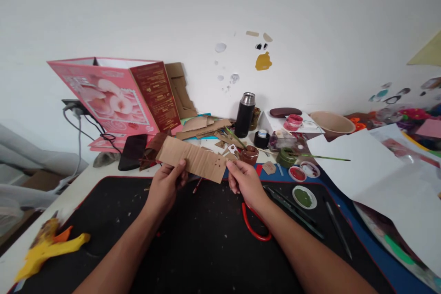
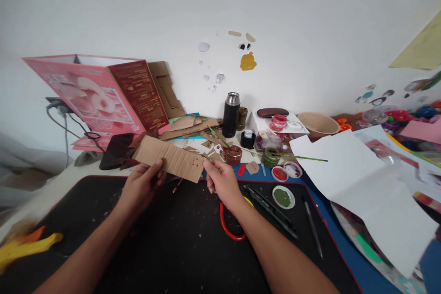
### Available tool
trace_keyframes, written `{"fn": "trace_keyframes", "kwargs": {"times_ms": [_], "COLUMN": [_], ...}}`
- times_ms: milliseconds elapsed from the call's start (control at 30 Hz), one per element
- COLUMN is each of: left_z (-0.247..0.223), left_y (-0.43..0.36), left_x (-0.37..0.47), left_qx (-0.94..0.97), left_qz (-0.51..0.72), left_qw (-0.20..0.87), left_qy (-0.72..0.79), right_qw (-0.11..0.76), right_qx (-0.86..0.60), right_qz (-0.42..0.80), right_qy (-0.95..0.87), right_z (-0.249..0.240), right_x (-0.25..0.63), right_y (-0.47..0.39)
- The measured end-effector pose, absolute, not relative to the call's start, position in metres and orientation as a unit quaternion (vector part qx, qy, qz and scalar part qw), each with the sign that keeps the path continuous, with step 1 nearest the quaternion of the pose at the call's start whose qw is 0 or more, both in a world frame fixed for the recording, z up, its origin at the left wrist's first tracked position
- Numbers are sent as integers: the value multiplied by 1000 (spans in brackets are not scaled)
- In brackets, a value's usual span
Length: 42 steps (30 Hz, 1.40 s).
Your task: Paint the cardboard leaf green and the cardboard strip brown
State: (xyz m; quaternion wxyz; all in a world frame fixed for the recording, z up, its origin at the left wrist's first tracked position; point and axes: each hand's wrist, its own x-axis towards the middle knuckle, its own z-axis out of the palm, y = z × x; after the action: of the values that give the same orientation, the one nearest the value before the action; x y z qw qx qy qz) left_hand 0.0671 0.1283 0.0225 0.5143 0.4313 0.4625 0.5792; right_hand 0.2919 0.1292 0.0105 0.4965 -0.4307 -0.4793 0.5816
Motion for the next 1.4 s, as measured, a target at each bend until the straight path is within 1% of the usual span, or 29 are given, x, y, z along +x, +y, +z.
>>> {"fn": "trace_keyframes", "kwargs": {"times_ms": [200, 400, 700, 1000, 1400], "left_z": [22, 23, 24, 28, 31], "left_y": [126, 125, 125, 125, 121], "left_x": [69, 68, 70, 71, 68], "left_qx": [433, 432, 437, 396, 378], "left_qz": [576, 579, 570, 580, 602], "left_qw": [525, 518, 521, 556, 542], "left_qy": [453, 458, 460, 445, 449], "right_qw": [523, 525, 514, 515, 491], "right_qx": [-421, -413, -418, -385, -400], "right_qz": [576, 575, 578, 632, 641], "right_qy": [-465, -472, -477, -433, -434], "right_z": [11, 14, 12, 13, 10], "right_x": [301, 303, 305, 303, 303], "right_y": [127, 127, 130, 128, 126]}}
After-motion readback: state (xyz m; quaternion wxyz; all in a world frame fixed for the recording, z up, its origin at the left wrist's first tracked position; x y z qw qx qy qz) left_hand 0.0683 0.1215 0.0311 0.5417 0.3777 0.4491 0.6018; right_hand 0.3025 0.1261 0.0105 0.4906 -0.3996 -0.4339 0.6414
